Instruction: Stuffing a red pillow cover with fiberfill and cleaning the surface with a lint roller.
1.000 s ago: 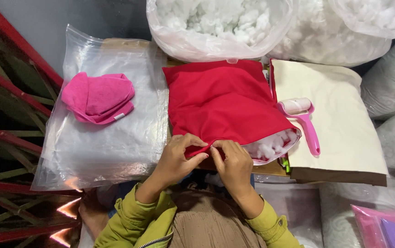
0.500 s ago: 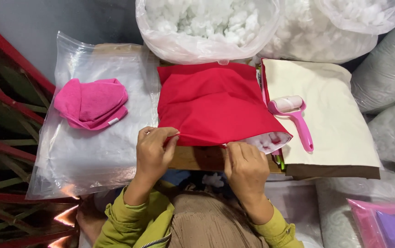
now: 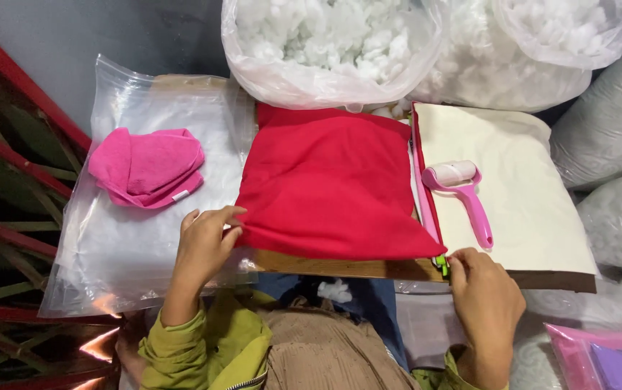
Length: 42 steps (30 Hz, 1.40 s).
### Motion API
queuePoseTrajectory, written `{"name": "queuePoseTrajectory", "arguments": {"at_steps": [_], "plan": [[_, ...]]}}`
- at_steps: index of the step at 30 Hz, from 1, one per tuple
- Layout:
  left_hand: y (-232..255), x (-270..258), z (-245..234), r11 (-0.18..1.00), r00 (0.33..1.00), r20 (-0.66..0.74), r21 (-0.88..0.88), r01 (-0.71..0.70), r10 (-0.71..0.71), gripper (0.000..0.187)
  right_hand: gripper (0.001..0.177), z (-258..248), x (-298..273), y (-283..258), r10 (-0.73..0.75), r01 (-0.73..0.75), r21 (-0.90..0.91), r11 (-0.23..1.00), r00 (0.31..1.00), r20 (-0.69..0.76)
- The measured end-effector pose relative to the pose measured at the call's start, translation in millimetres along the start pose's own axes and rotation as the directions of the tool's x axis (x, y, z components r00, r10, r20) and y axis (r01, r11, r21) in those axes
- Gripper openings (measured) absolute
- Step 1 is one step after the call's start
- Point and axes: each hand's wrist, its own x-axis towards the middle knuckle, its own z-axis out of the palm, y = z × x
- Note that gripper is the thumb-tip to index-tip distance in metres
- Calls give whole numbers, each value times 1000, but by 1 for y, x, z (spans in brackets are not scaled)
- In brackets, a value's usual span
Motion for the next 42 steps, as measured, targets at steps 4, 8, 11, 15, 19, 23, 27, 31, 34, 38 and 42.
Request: {"name": "queuePoseTrajectory", "arguments": {"at_steps": [4,8,11,15,19,23,27,31,34,38,42], "plan": [[48,4,-17,985,987,93,96,-142,133,70,39,-45,16,-1,9,-48,245,968,987,162],[140,6,1,936,931,-111,97,-337,347,64,51,-77,36,-60,-256,409,520,750,904,-341],[137,12,68,885,889,-123,223,-408,441,57,59,32,52,-97,-338,436,466,770,898,-281],[89,27,106,940,967,228,289,-181,116,59,61,103,51,-120,-340,238,356,904,904,259],[109,33,70,949,948,318,288,-124,27,64,62,89,76,-93,-347,254,258,932,827,441],[153,53,35,944,946,-136,194,-266,294,56,58,2,92,-121,-407,361,408,838,913,27],[104,65,88,958,968,-108,207,-199,225,65,61,66,84,-149,-417,367,390,845,908,49],[65,72,118,962,949,312,271,-36,-52,72,64,131,97,-137,-382,252,314,915,791,479],[77,79,101,975,938,342,220,-18,-60,71,58,105,116,-121,-402,278,313,908,790,464],[116,115,60,987,995,72,142,-78,68,70,54,35,150,-137,-352,294,442,848,935,52],[66,119,119,960,976,206,279,9,-70,70,56,116,149,-151,-354,263,408,874,921,164]]}}
